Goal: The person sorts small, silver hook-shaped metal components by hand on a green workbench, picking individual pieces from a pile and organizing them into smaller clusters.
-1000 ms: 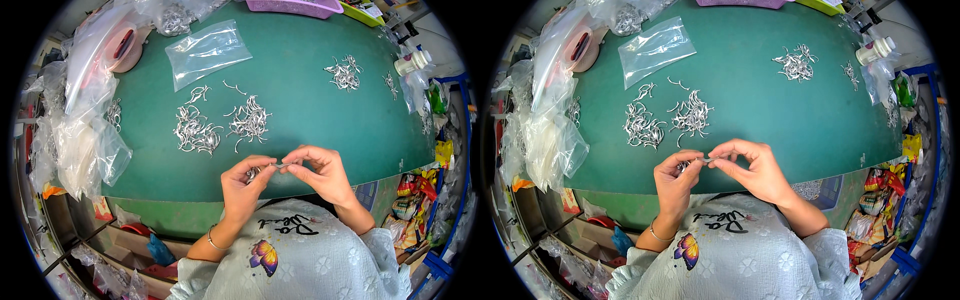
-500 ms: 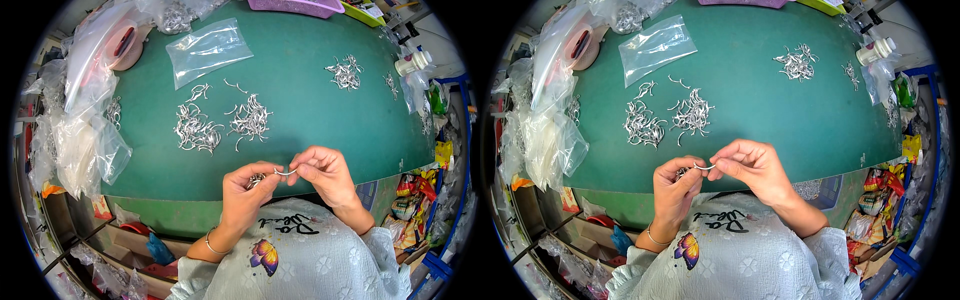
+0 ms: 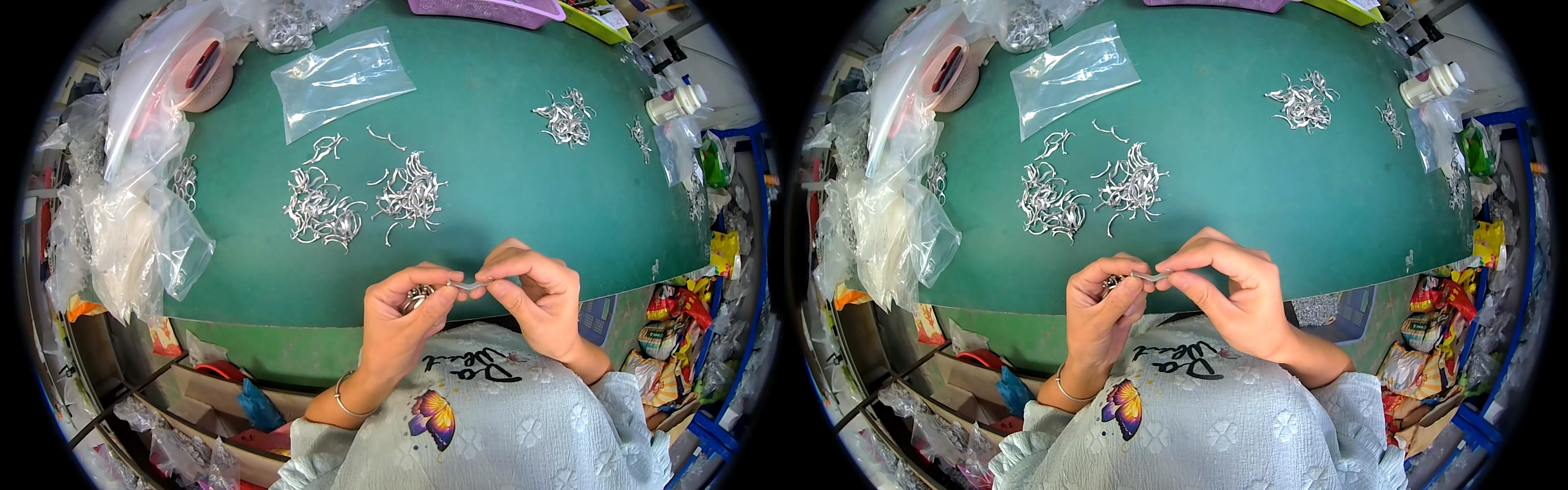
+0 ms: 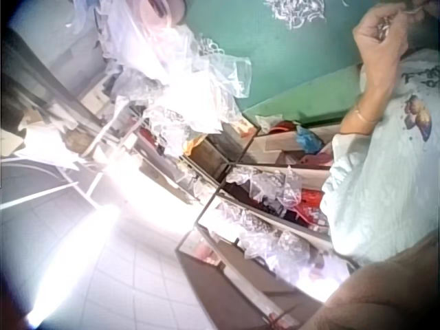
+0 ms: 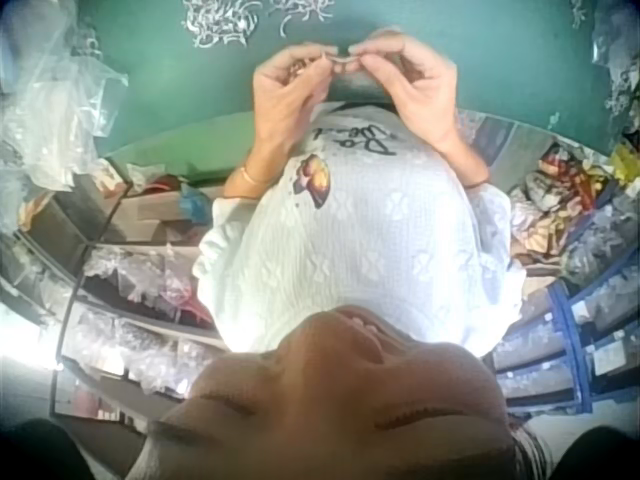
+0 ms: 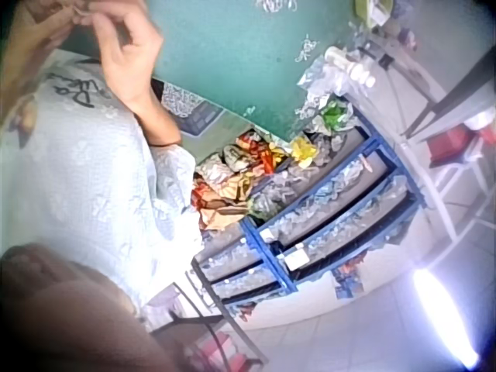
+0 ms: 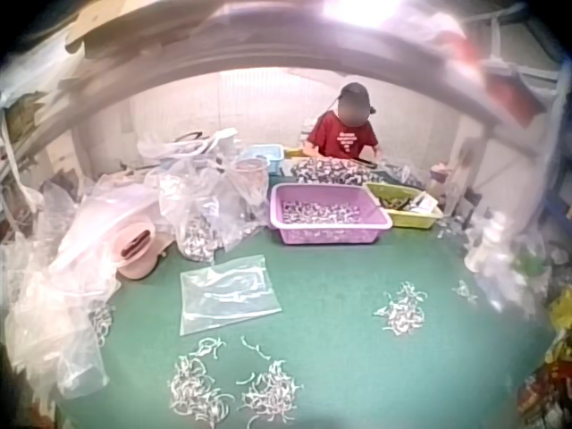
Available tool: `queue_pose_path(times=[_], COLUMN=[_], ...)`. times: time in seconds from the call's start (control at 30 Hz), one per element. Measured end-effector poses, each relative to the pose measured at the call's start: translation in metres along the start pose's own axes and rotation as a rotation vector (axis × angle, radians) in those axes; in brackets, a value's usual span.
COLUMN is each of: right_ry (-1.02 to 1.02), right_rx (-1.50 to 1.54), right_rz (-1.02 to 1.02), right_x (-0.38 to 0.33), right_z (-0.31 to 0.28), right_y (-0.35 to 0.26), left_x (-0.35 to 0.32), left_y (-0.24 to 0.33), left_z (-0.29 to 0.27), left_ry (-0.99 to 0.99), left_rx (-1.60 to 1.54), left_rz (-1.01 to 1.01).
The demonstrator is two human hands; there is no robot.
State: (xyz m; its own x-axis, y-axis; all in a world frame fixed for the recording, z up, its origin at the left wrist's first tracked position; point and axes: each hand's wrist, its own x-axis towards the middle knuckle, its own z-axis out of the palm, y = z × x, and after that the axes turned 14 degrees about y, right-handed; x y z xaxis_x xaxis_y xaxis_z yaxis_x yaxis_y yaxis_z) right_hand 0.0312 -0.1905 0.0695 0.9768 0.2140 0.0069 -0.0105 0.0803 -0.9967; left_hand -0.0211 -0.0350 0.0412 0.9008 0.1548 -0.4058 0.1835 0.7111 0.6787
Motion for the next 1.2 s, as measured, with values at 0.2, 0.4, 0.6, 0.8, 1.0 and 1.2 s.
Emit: queue_pose_path(times=[0.2,0.4,0.6,0.8,1.0,1.2], right_ry=[0.006,-0.037,-0.108,-0.069,0.064,0.028], right_rx=[0.031,0.224,0.399,0.0,-0.711,-0.898], right_rz=[0.045,0.274,0.484,0.362,-0.441,-0.478], right_x=[0.0,0.001,0.003,0.017,0.057,0.059], right_z=[0.001,0.001,-0.001,-0.002,0.009,0.015], right_y=[-0.001,0.001,0.01,0.029,0.081,0.094], left_x=[-0.002,-0.005,-0.003,0.004,0.008,0.011], left_y=[0.001,0.006,0.006,0.002,-0.003,-0.01], left_z=[-0.001,0.002,0.0,-0.005,-0.012,-0.012], left_ry=[-0.004,-0.007,-0.091,-0.052,-0.234,0.044], left_rx=[-0.015,-0.043,-0.177,-0.376,-0.446,-0.329], left_rz=[-0.016,-0.077,-0.246,-0.346,-0.376,-0.475])
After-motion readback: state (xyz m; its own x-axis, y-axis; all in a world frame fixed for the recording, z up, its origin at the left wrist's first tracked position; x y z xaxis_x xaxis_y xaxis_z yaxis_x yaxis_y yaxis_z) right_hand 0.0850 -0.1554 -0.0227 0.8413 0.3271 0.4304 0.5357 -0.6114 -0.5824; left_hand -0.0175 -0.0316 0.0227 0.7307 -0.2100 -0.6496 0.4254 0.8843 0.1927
